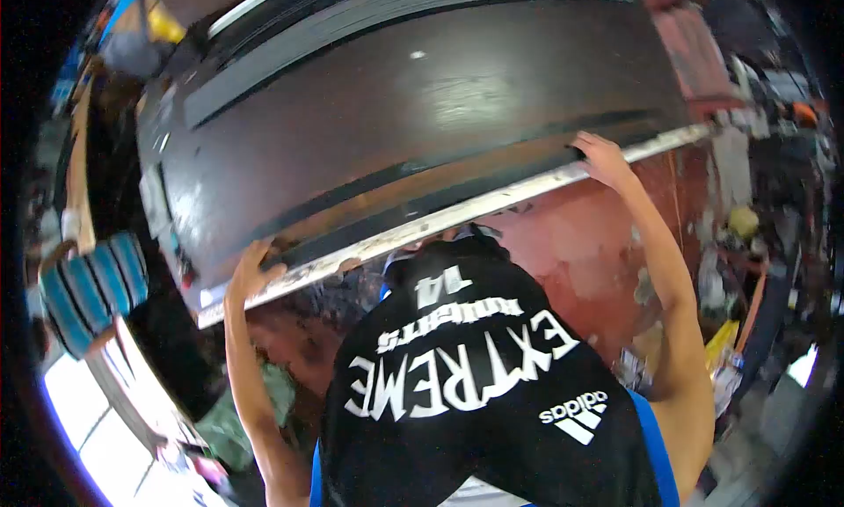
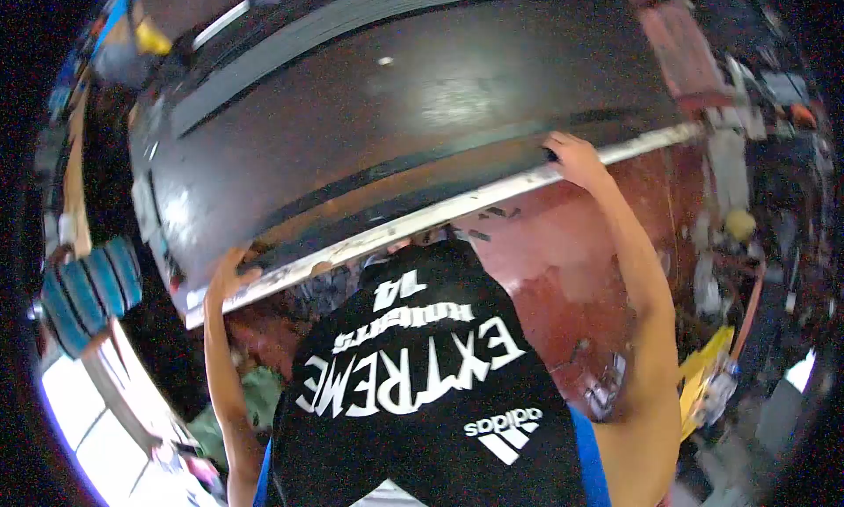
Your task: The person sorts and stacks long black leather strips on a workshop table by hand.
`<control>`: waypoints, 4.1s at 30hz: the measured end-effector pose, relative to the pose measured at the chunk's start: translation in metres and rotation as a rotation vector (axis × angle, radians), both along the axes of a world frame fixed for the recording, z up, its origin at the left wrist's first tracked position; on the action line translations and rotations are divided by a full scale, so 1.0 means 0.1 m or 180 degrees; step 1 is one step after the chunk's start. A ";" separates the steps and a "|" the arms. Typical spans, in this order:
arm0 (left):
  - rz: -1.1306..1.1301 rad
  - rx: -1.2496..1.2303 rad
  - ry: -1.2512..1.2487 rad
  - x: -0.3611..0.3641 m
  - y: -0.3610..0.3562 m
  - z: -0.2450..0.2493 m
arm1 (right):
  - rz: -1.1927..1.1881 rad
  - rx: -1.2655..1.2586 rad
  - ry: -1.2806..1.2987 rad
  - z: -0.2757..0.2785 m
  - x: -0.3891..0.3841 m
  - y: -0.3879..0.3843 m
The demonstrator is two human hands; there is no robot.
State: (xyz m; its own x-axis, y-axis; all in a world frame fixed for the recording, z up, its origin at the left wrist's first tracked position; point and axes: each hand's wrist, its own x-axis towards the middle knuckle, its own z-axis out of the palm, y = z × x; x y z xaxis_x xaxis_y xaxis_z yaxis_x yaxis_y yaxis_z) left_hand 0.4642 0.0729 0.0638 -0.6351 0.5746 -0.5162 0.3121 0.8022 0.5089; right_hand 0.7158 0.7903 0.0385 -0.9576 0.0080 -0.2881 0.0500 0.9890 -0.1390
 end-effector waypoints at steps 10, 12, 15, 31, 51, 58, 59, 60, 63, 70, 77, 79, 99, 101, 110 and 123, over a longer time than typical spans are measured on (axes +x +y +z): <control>-0.0639 -0.0070 0.1473 0.43 0.09 -0.16 | 0.0103 0.0035 0.0110 0.06 -0.02 0.00; -0.0666 -0.0004 0.1653 0.42 0.07 -0.25 | 0.0164 0.0130 0.0208 -0.03 0.03 0.10; -0.0714 -0.0029 0.1700 0.38 0.14 -0.23 | 0.0153 0.0228 0.0092 0.01 0.05 0.20; -0.0653 -0.1074 0.1478 0.68 1.27 -0.20 | 0.0601 0.0093 0.0321 -0.23 0.29 1.38; -0.0381 -0.0600 0.1474 0.76 1.38 -0.39 | 0.0558 0.0013 0.0449 -0.38 0.30 1.69; -0.0516 -0.0886 0.1407 0.84 1.61 -0.23 | 0.0450 -0.0235 0.0454 -0.33 0.34 1.71; -0.0529 -0.1278 0.1301 0.88 1.71 -0.12 | 0.0427 -0.0245 0.0497 -0.33 0.35 1.71; -0.0475 -0.1561 0.1382 0.93 1.89 -0.01 | 0.0452 -0.0257 0.0843 -0.34 0.37 1.72; -0.0333 -0.0996 0.1604 1.02 2.72 0.39 | 0.0144 -0.0370 0.2472 -0.22 0.71 1.60; -0.0891 0.0978 0.1665 2.20 6.80 0.40 | -0.2652 -0.2272 0.2526 -0.65 2.37 1.71; -0.1790 0.0924 0.1776 2.63 9.06 -0.28 | -0.4493 -0.2126 -0.0830 -2.15 4.82 1.44; -0.1430 0.0765 0.1737 2.64 9.14 -0.38 | -0.4661 -0.1826 -0.0310 -2.72 5.41 0.82; -0.1116 0.1172 0.1880 2.70 9.22 -0.53 | -0.6007 -0.3588 0.0865 -3.05 4.78 0.44; -0.1059 0.0896 0.2037 2.72 9.23 -0.51 | -0.6100 -0.3492 0.0864 -2.99 4.76 0.45; -0.1934 0.1625 0.1455 2.52 9.18 -0.60 | -0.6616 -0.4208 0.1376 -3.16 4.72 -0.19; -0.1805 0.0818 0.1870 2.58 9.23 -0.45 | -0.7683 -0.2896 0.1178 -2.32 4.58 -0.10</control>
